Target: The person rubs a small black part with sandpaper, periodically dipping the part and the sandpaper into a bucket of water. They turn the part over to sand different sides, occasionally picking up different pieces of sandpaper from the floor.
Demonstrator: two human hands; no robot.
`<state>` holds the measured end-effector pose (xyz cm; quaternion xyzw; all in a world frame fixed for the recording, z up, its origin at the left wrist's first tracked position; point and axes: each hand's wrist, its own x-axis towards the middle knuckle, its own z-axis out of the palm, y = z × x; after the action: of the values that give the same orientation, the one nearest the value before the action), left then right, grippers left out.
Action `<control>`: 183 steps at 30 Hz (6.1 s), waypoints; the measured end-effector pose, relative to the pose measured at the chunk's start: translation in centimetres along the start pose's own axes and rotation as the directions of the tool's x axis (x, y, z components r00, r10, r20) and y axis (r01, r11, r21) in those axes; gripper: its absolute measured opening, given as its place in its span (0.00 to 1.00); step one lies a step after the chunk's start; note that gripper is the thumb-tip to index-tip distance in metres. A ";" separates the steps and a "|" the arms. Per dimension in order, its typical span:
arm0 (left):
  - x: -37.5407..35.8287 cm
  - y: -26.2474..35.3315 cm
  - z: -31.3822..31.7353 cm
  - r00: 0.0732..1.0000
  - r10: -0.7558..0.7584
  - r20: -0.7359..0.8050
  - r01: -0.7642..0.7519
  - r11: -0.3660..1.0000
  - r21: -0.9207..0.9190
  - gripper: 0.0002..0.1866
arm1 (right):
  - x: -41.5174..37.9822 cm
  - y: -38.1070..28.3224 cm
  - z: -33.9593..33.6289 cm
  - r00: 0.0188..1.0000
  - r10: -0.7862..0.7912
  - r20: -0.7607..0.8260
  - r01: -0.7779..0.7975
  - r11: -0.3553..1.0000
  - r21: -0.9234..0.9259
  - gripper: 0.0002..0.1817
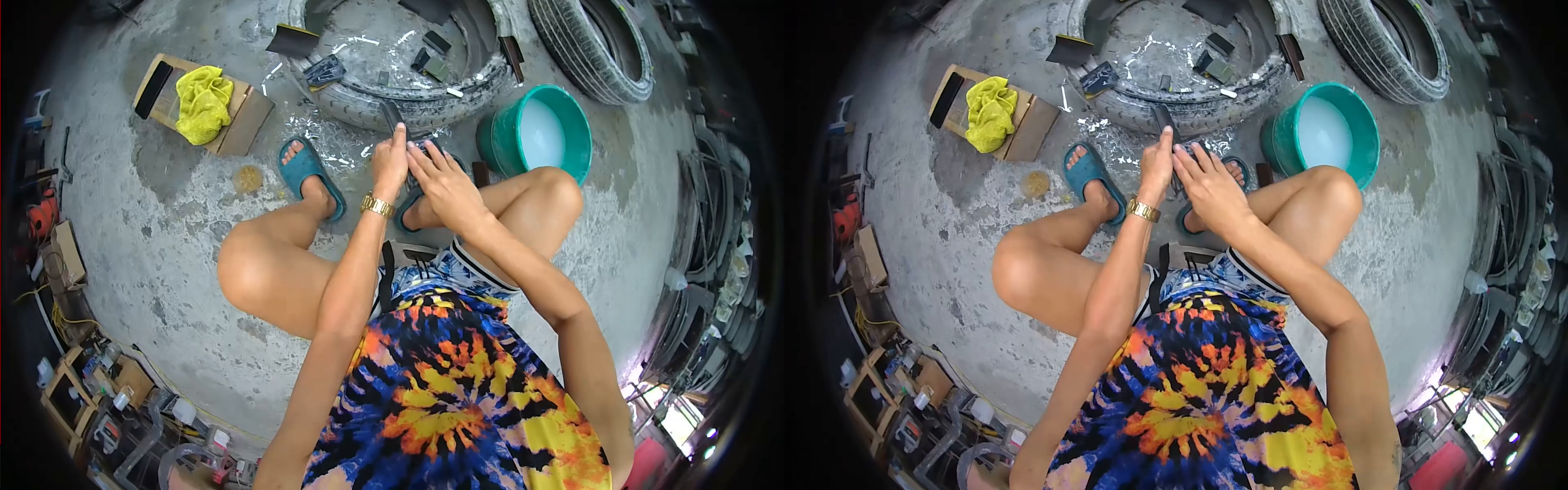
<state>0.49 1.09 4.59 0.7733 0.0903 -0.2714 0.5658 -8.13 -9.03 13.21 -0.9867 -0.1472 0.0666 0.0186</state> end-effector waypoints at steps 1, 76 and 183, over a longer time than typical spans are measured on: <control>0.0 0.0 0.1 1.000 -0.011 0.003 0.011 1.000 -0.011 0.39 | -0.3 -0.7 -0.2 1.000 0.010 0.007 -0.010 0.997 -0.077 0.31; 2.1 0.9 -0.3 0.974 0.045 -0.221 -0.007 0.985 0.171 0.28 | 4.5 3.1 6.7 0.825 0.564 0.022 -0.311 0.421 0.852 0.13; 3.7 -1.2 -5.3 0.981 -0.117 0.152 0.138 0.981 -0.137 0.40 | 11.6 2.0 5.6 0.891 0.411 -0.190 -0.055 0.516 0.855 0.10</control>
<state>4.72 5.75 2.75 0.7005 0.1186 -0.3547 0.6078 2.72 -7.47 6.06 -0.8627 0.0452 -0.0570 0.5005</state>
